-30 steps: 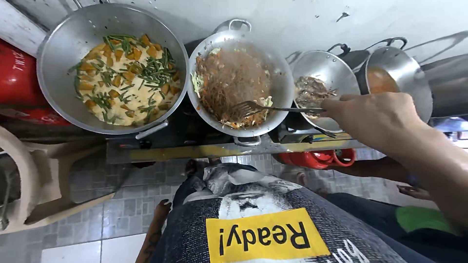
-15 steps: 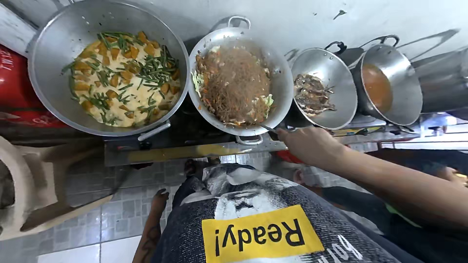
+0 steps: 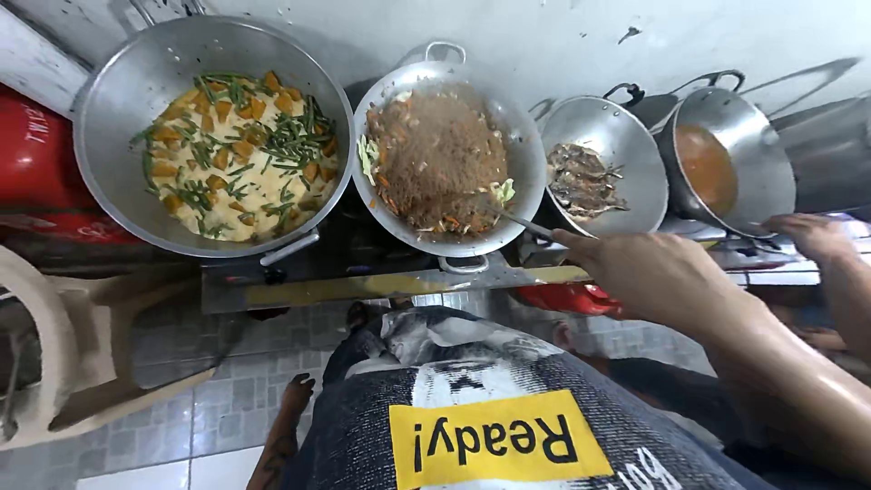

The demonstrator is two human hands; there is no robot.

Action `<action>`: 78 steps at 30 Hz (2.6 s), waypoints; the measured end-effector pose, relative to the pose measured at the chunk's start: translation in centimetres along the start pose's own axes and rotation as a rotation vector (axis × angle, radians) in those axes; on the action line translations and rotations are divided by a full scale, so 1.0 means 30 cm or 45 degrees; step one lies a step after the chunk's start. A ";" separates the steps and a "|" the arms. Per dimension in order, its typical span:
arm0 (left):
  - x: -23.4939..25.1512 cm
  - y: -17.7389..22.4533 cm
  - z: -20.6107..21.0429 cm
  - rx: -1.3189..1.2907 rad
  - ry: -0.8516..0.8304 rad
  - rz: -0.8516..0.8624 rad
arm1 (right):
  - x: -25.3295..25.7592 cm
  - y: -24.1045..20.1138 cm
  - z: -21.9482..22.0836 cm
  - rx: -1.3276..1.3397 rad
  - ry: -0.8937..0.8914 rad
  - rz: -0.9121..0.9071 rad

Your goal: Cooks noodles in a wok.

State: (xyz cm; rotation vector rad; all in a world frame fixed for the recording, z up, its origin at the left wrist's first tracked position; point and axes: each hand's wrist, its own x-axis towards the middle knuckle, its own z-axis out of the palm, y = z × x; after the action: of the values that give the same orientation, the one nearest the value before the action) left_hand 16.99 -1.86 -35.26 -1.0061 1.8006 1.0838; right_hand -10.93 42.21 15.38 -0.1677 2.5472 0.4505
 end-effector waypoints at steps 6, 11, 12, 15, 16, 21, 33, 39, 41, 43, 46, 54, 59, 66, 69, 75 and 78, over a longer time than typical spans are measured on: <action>0.011 0.168 -0.015 -0.023 0.057 0.130 | 0.312 -0.093 0.080 0.039 -0.118 -0.005; -0.237 0.386 -0.060 -0.085 0.075 0.153 | 0.370 0.092 0.055 0.207 0.099 -0.188; -0.295 0.414 -0.060 -0.152 0.078 0.125 | 0.353 0.153 0.020 0.232 0.123 -0.237; -0.255 0.279 0.016 -0.214 0.080 0.066 | 0.340 0.239 -0.107 0.282 0.177 -0.271; -0.178 0.172 0.065 -0.158 0.098 0.052 | 0.359 0.234 -0.148 0.273 0.208 -0.246; -0.143 -0.002 0.201 -0.123 0.077 -0.043 | 0.616 0.095 -0.265 0.225 0.278 -0.168; -0.073 -0.074 0.346 -0.036 0.050 0.009 | 0.635 0.149 0.022 -0.058 -0.046 -0.207; -0.096 0.049 0.270 -0.262 0.121 -0.006 | 0.418 0.187 -0.112 -0.144 0.273 -0.143; -0.149 0.126 0.208 -0.258 0.123 0.032 | 0.363 0.125 -0.150 -0.186 0.380 -0.222; -0.274 0.276 0.126 -0.261 0.093 0.041 | 0.334 0.040 -0.187 -0.189 0.427 -0.323; -0.325 0.352 0.081 -0.274 0.120 0.081 | 0.341 -0.099 -0.234 -0.269 0.362 -0.401; -0.118 -0.023 0.245 -0.214 0.060 -0.002 | 0.454 -0.265 -0.107 -0.370 -0.016 -0.334; 0.013 -0.305 0.290 0.069 -0.023 0.061 | 0.359 -0.168 -0.022 -0.341 -0.127 -0.209; -0.006 -0.185 0.176 -0.342 0.113 -0.031 | 0.351 0.066 0.001 0.036 0.117 -0.232; -0.060 -0.018 0.101 -0.360 0.114 0.023 | 0.305 0.204 0.044 0.498 0.220 -0.223; -0.003 0.101 0.042 -0.206 0.149 0.169 | 0.369 0.233 0.162 1.149 0.058 0.199; -0.038 0.096 0.035 -0.196 0.135 0.166 | 0.445 0.080 0.252 1.326 -0.006 0.189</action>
State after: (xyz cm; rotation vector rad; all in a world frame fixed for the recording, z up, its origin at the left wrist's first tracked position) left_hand 15.07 0.28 -33.73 -1.0663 1.9121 1.2869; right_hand -18.99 46.73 2.91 0.4025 2.4560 -0.8310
